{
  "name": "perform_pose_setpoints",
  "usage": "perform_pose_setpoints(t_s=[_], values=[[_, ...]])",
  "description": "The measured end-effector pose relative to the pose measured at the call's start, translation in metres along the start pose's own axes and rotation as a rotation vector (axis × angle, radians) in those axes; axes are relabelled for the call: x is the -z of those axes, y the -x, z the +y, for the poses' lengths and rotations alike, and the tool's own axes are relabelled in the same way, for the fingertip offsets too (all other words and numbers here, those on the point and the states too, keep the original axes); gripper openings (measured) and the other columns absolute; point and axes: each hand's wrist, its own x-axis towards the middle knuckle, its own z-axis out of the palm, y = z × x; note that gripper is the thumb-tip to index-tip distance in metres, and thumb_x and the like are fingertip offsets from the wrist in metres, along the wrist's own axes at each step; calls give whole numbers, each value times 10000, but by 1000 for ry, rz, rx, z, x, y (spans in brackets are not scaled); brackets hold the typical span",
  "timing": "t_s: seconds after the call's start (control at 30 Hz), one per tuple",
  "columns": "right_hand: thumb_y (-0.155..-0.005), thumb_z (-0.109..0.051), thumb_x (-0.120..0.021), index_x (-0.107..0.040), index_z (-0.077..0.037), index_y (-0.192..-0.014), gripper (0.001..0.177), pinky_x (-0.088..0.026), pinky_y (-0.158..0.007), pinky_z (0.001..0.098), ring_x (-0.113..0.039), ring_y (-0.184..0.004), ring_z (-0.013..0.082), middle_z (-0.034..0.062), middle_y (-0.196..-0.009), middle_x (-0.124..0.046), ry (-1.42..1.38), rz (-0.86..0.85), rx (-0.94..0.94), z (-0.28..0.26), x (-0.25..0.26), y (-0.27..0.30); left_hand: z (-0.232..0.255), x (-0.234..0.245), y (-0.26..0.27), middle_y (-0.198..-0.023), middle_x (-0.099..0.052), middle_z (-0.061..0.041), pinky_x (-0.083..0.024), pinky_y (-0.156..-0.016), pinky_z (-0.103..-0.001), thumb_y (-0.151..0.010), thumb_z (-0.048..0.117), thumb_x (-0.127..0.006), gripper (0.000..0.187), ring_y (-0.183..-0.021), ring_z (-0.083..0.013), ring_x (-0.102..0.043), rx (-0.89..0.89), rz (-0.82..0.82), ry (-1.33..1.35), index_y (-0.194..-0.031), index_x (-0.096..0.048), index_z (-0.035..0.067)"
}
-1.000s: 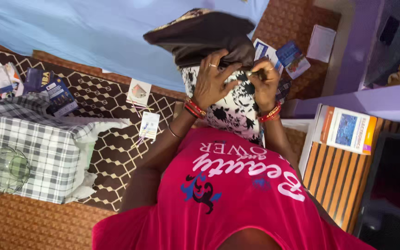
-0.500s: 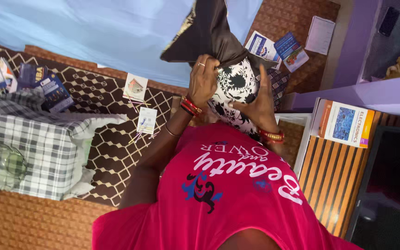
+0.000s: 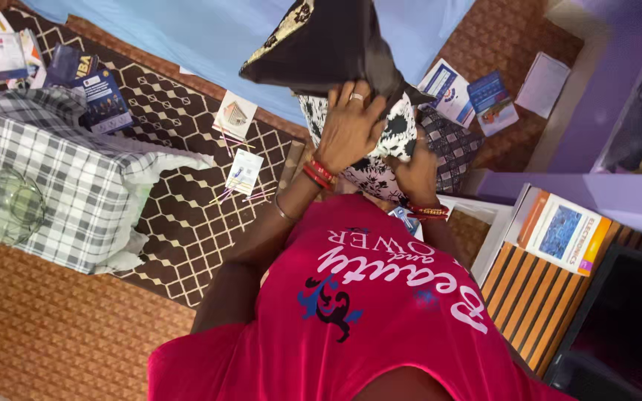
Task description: The person puts a patterned pillow into a maroon decorative cover and then repeats the action with a second pillow and a dark brown cover.
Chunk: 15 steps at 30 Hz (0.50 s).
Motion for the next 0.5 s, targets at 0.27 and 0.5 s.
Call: perform_pose_setpoints(t_s=[0.27,0.5], values=[[-800,-211,-883,-424,-59,-1552,893,-566,-746,508,-724,-765,393,260,-968,-741,278,-35,47,-9,-15,-5,-26,42,10,-1300,-550,-151,-432,-959,-492,-924,163,-690,432,-1180,-319,-533,153,-19,33,-1351,-639,118],[-682,-58,-824,-449,-4,-1545,942,-556,-708,513,-706,-824,405,249,-1069,-706,367,96,368,-25,-22,-8,-33,51,-40,-1234,-597,-174,-351,-1019,-582,-740,387,-707,434,-1195,-340,-529,-30,171,-323,-990,-727,33]])
